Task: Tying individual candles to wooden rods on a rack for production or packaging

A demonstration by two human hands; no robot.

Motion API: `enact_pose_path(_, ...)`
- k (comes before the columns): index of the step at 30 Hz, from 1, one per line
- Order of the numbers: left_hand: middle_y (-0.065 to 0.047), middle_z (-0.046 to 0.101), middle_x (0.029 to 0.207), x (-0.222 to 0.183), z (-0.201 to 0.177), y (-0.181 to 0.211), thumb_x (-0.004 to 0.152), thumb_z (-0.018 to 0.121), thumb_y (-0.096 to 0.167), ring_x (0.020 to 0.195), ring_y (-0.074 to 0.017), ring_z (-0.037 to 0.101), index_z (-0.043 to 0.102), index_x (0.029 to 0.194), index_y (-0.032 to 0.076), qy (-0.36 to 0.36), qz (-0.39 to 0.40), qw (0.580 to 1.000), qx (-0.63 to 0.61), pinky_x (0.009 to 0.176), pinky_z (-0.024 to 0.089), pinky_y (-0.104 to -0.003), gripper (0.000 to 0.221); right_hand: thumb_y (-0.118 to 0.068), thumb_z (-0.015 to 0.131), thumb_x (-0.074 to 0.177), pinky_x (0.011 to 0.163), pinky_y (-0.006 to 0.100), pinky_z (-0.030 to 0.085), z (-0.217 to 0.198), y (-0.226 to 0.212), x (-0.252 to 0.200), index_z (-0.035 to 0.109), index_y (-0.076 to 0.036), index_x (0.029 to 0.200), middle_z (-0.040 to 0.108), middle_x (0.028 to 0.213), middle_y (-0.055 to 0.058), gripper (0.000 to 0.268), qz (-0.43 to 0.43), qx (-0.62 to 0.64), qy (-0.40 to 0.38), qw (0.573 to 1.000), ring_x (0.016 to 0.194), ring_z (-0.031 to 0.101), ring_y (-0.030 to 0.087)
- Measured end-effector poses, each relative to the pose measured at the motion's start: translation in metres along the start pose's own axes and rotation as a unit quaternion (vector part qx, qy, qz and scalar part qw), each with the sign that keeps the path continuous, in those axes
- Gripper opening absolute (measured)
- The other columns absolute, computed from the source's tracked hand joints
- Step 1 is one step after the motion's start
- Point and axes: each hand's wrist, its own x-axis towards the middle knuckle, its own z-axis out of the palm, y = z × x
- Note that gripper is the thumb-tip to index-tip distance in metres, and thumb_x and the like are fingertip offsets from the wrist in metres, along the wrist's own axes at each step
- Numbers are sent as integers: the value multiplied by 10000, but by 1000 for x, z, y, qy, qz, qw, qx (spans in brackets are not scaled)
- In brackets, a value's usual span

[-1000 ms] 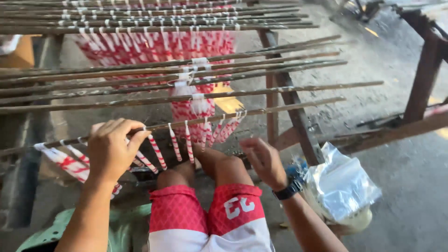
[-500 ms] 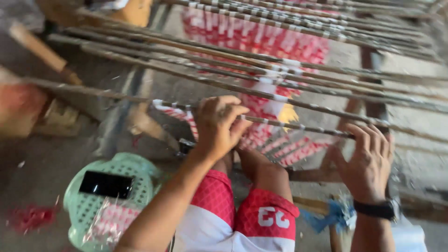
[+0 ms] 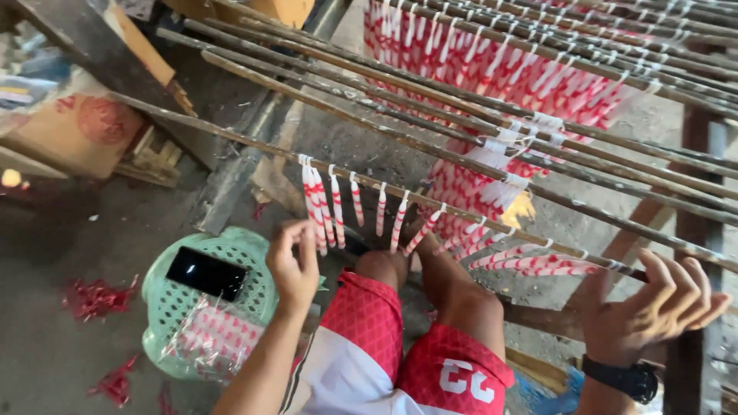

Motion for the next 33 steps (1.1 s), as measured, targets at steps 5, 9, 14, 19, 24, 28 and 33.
enact_pose_path(5,-104,618,960,22,4,-5,890,438,138,713,-170,644,543,1054,32,-75,4,997,-14,596,492,-232,221,-386,491,986,1079,549,132,7,-2,1,595,62,993,554,964,245,460,14,14,26,999,1078,568,484)
enact_pose_path(9,-65,567,828,26,23,-24,906,409,173,676,-130,591,265,1304,61,-154,-46,983,-91,635,484,-244,438,-377,478,961,1044,543,165,5,-5,4,609,53,966,565,938,240,449,27,14,56,998,1031,584,458)
enact_pose_path(14,-71,482,762,25,30,-15,930,400,128,591,-136,511,84,1370,68,-96,-81,984,-126,603,460,-263,545,-314,473,941,1050,533,131,9,2,-1,581,26,979,540,951,224,359,41,20,37,998,1054,553,430)
enact_pose_path(19,-27,565,701,-3,39,21,911,402,126,559,-97,516,359,1241,25,-120,24,989,-84,490,461,-194,348,-395,445,949,1040,545,122,14,1,0,589,13,967,520,919,191,433,53,23,55,997,1040,563,421)
enact_pose_path(24,-22,535,737,0,42,23,892,446,156,610,-107,507,274,1319,66,-196,-16,978,-75,530,443,-217,469,-295,481,936,1045,540,127,6,-5,3,578,24,977,524,939,224,336,50,32,40,997,1054,543,432)
enact_pose_path(28,-34,543,758,5,50,18,892,474,171,634,-124,530,193,1342,45,-206,11,975,-79,556,463,-233,545,-350,450,942,1036,537,140,7,-3,3,576,25,969,535,949,223,397,52,33,47,997,1044,544,416)
enact_pose_path(33,-62,572,799,23,42,-2,903,443,200,644,-148,596,131,1327,55,-162,-43,976,-139,616,520,-248,546,-411,420,939,1042,515,134,9,-4,4,595,11,954,542,936,211,458,64,29,61,996,1033,552,398)
